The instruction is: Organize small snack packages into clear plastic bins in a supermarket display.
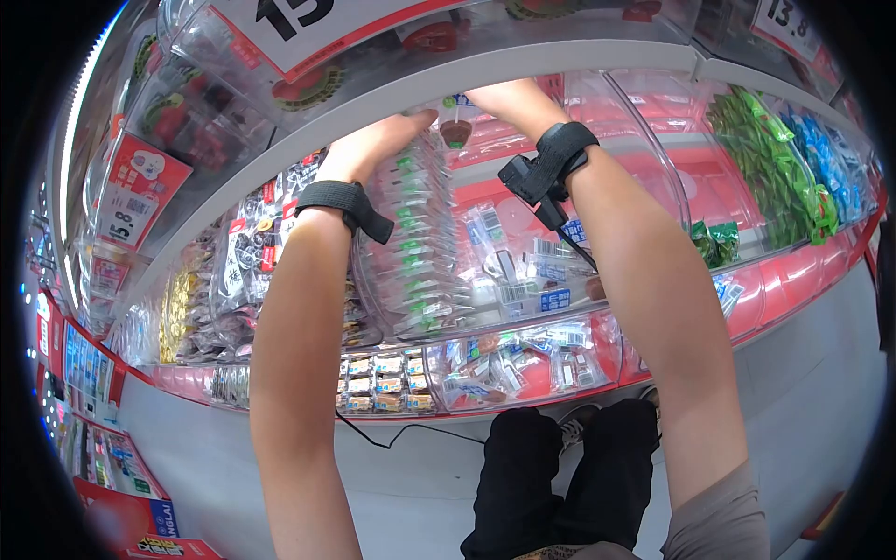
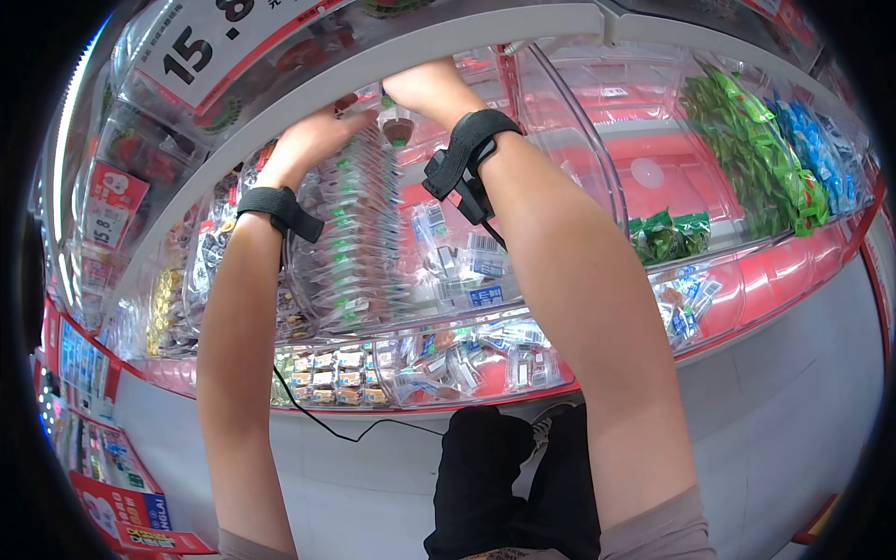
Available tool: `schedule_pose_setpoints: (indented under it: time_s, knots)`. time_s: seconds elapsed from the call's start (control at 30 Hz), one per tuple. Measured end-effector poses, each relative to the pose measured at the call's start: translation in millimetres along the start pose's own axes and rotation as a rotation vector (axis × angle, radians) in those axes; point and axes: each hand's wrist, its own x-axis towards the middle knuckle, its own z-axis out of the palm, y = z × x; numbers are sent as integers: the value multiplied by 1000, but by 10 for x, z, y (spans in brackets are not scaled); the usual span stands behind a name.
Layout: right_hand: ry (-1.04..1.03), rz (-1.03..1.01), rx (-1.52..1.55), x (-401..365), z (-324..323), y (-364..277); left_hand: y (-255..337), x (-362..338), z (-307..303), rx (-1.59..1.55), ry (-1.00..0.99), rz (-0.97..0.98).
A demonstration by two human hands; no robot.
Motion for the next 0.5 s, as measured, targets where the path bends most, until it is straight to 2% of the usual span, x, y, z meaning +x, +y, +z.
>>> schedule_pose_setpoints:
  time_s: [0.07,0.13,0.2,0.33,0.4,0.5]
  knots:
    - [41,-21,25,-14,19,-8,18,-12,-16,14,-39,-28]
    - [88,48,-49,-12,35,112,21,-15,-24,23,-66,-22]
    - [180,201,56,-21,64,205,15,-8,-30,26,-81,18]
    - [296,625,454,-11,55,215,38,-17,-9,-34,-36,26]
    - [376,736,687,-11,62,124,39,-36,4,-65,-1,29]
    - [568,765,1079,-19,97,50,38,-41,-12,-63,29,99]
